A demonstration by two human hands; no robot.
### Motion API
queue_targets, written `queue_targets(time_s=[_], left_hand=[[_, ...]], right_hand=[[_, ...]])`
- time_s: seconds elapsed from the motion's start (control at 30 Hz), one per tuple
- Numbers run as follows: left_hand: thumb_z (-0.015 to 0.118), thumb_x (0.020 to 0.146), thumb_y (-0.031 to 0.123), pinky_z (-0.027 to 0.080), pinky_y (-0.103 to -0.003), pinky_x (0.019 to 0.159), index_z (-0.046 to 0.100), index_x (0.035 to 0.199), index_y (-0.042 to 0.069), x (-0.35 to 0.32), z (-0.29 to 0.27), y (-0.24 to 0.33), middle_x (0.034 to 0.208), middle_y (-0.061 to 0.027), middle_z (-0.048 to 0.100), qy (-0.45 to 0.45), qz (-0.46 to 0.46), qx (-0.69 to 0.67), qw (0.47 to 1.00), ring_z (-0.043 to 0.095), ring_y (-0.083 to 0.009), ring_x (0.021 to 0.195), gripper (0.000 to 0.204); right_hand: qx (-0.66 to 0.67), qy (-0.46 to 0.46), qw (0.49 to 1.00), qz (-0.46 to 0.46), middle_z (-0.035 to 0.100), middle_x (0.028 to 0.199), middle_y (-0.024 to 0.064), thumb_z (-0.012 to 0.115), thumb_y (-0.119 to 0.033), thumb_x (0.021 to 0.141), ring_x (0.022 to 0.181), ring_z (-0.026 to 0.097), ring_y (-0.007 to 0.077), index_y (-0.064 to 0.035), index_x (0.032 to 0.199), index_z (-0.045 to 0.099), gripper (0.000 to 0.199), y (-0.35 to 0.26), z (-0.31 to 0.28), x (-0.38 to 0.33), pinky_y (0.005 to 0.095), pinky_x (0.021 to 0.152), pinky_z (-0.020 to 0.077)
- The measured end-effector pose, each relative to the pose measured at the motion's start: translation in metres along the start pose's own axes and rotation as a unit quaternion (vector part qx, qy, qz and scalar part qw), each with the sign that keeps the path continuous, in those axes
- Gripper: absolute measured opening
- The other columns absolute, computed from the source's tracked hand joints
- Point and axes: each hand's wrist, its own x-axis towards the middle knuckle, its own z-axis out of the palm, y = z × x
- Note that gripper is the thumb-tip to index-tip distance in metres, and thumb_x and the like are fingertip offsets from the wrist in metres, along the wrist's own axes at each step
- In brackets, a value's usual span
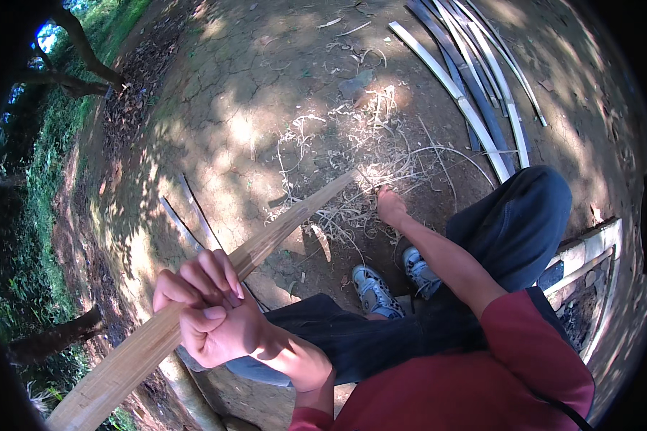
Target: The person shaves a piece of bamboo using a knife, holding the bamboo piece with one hand and drawing the blade toward themselves to remove strips.
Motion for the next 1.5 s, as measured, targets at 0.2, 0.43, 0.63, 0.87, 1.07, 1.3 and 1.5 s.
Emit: queue_targets(time_s=[0.2, 0.43, 0.63, 0.87, 1.07, 1.3, 1.5], left_hand=[[0.041, 0.052, -0.001, 0.026, -0.023, 0.038, 0.032, 0.057, 0.007, -0.001, -0.007, 0.003, 0.048, -0.0015, 0.024, 0.007, 0.005, 0.025, 1.0, 0.02, -0.0117, 0.044, 0.013], [0.04, 0.052, -0.001, 0.026, -0.023, 0.038, 0.031, 0.056, 0.008, -0.003, -0.004, 0.001, 0.048, -0.0015, 0.024, 0.004, 0.005, 0.02, 1.0, 0.02, -0.0117, 0.044, 0.014], [0.04, 0.051, -0.001, 0.026, -0.022, 0.037, 0.031, 0.057, 0.008, -0.001, 0.005, -0.006, 0.047, -0.0017, 0.024, -0.006, -0.002, -0.004, 1.0, 0.02, -0.0114, 0.043, 0.014], [0.041, 0.051, -0.001, 0.026, -0.023, 0.037, 0.031, 0.058, 0.007, -0.004, 0.007, 0.001, 0.047, -0.0027, 0.025, 0.031, 0.01, 0.013, 0.999, 0.021, -0.0119, 0.043, 0.015], [0.043, 0.05, -0.001, 0.028, -0.024, 0.038, 0.031, 0.057, 0.007, -0.009, 0.012, -0.001, 0.047, -0.0026, 0.026, 0.006, 0.001, 0.008, 1.0, 0.022, -0.0124, 0.043, 0.015], [0.043, 0.052, 0.0, 0.025, -0.022, 0.038, 0.031, 0.056, 0.008, -0.004, 0.002, 0.001, 0.047, -0.0023, 0.026, 0.012, 0.013, 0.017, 1.0, 0.021, -0.0117, 0.043, 0.015], [0.043, 0.052, 0.0, 0.026, -0.022, 0.038, 0.031, 0.057, 0.008, -0.004, 0.005, 0.004, 0.047, -0.0022, 0.025, 0.011, 0.021, 0.039, 0.999, 0.021, -0.0114, 0.043, 0.015]], right_hand=[[0.057, 0.009, 0.994, -0.095, 0.065, 0.095, 0.0209, 0.028, -0.016, 0.093, 0.094, 0.063, 0.0371, 0.0059, 0.113, 0.05, 0.038, -0.017, 0.002, -0.008, 0.0421, 0.083, 0.0507], [0.005, 0.013, 0.998, -0.067, 0.064, 0.101, 0.0224, 0.027, -0.02, 0.097, 0.1, 0.061, 0.0377, 0.0027, 0.11, 0.055, 0.039, -0.006, 0.013, -0.002, 0.044, 0.085, 0.0499], [0.096, 0.025, 0.995, 0.013, 0.062, 0.102, 0.0258, 0.042, -0.019, 0.088, 0.104, 0.058, 0.0397, 0.0026, 0.106, 0.055, 0.031, 0.031, 0.046, 0.039, 0.0446, 0.086, 0.0487], [0.158, 0.034, 0.987, -0.02, 0.062, 0.096, 0.0275, 0.049, -0.019, 0.086, 0.1, 0.059, 0.0418, 0.0056, 0.101, 0.056, 0.03, -0.014, 0.013, -0.004, 0.0458, 0.084, 0.0495], [-0.113, 0.014, 0.993, -0.026, 0.065, 0.096, 0.0192, 0.052, -0.015, 0.086, 0.089, 0.066, 0.0341, 0.0003, 0.114, 0.048, 0.032, 0.011, 0.016, 0.018, 0.0401, 0.069, 0.0546], [0.196, -0.192, 0.962, 0.006, 0.066, 0.091, 0.0206, 0.045, -0.02, 0.092, 0.089, 0.065, 0.0262, 0.0045, 0.082, 0.059, 0.029, -0.029, -0.035, -0.018, 0.0395, 0.069, 0.052], [-0.045, 0.034, 0.996, -0.069, 0.061, 0.107, 0.0231, 0.055, -0.014, 0.085, 0.095, 0.064, 0.0251, 0.0087, 0.11, 0.052, 0.034, 0.012, 0.042, 0.024, 0.0377, 0.073, 0.0526]])
